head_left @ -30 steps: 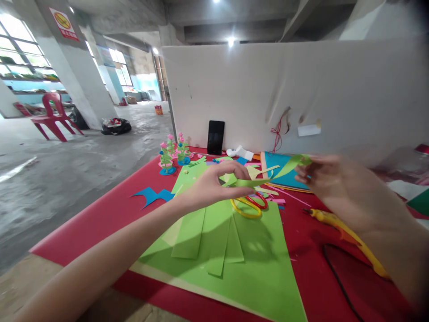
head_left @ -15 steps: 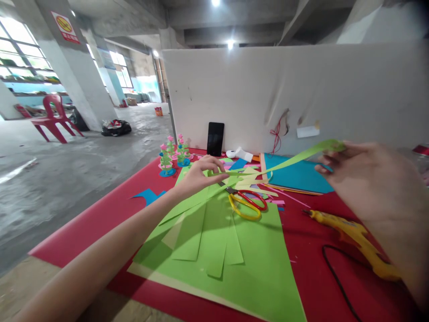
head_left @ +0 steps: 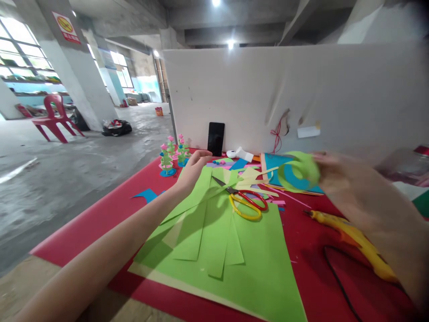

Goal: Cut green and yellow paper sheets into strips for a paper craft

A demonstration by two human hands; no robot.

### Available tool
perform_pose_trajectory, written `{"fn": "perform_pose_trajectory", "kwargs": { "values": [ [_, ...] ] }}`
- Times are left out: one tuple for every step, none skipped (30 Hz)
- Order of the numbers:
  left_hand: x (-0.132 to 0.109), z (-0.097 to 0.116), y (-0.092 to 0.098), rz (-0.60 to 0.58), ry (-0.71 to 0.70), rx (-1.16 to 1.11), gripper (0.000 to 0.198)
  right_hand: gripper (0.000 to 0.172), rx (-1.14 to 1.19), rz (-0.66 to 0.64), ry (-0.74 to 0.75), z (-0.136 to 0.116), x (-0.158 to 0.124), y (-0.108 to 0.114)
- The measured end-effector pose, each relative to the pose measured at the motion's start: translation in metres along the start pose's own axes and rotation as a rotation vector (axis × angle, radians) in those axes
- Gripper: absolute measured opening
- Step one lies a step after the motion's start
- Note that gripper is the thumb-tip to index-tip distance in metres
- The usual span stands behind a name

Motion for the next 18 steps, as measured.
{"fn": "perform_pose_trajectory", "kwargs": {
  "values": [
    [-0.002, 0.004, -0.005, -0.038, 0.0, -0.021, 0.017, 0.009, -0.051, -0.04, -0.02, 0.001, -0.002, -0.002],
    [-0.005, 0.009, -0.01, -0.084, -0.002, -0.043, 0.018, 0.011, -0.102, -0.076, -0.045, 0.001, -0.005, -0.004],
    [-0.008, 0.015, -0.016, -0.137, -0.005, -0.065, 0.019, 0.013, -0.16, -0.102, -0.057, 0.0, -0.009, -0.007],
    [-0.011, 0.021, -0.022, -0.2, -0.02, -0.1, 0.02, 0.014, -0.216, -0.119, -0.057, -0.002, -0.013, -0.01],
    [-0.015, 0.028, -0.028, -0.267, -0.03, -0.114, 0.02, 0.015, -0.253, -0.13, -0.049, -0.004, -0.017, -0.014],
    [-0.019, 0.034, -0.034, -0.316, -0.043, -0.113, 0.021, 0.015, -0.274, -0.155, -0.046, -0.006, -0.021, -0.018],
    [-0.024, 0.041, -0.038, -0.345, -0.06, -0.105, 0.022, 0.016, -0.282, -0.181, -0.044, -0.009, -0.024, -0.023],
    [-0.028, 0.047, -0.042, -0.37, -0.075, -0.099, 0.023, 0.016, -0.289, -0.201, -0.041, -0.01, -0.026, -0.026],
    [-0.032, 0.053, -0.046, -0.39, -0.086, -0.099, 0.024, 0.017, -0.298, -0.213, -0.035, -0.012, -0.028, -0.029],
    [-0.037, 0.059, -0.049, -0.408, -0.097, -0.102, 0.024, 0.017, -0.317, -0.221, -0.023, -0.012, -0.029, -0.031],
    [-0.041, 0.065, -0.052, -0.425, -0.101, -0.105, 0.023, 0.018, -0.349, -0.23, -0.004, -0.013, -0.029, -0.032],
    [-0.044, 0.069, -0.054, -0.442, -0.097, -0.109, 0.023, 0.018, -0.391, -0.251, 0.018, -0.012, -0.029, -0.034],
    [-0.048, 0.073, -0.056, -0.461, -0.088, -0.116, 0.023, 0.019, -0.439, -0.277, 0.045, -0.011, -0.028, -0.034],
    [-0.05, 0.076, -0.058, -0.483, -0.073, -0.124, 0.023, 0.019, -0.486, -0.312, 0.069, -0.01, -0.028, -0.035],
    [-0.053, 0.079, -0.06, -0.506, -0.053, -0.134, 0.023, 0.019, -0.522, -0.346, 0.087, -0.008, -0.027, -0.036],
    [-0.055, 0.08, -0.061, -0.527, -0.031, -0.145, 0.022, 0.019, -0.545, -0.374, 0.101, -0.005, -0.027, -0.036],
    [-0.056, 0.081, -0.063, -0.549, -0.005, -0.153, 0.021, 0.018, -0.556, -0.391, 0.11, -0.003, -0.027, -0.037],
    [-0.057, 0.081, -0.064, -0.569, 0.021, -0.159, 0.02, 0.018, -0.562, -0.397, 0.118, -0.001, -0.026, -0.038]
  ]
}}
Point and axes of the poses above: each hand's wrist, its own x-axis towards the middle knuckle, its own y-axis out of the back of the hand, z = x × y, the point moved 3 cm from there along x, towards the middle knuckle, and after that the axes turned 7 degrees about -z, right-handed, at the moved point
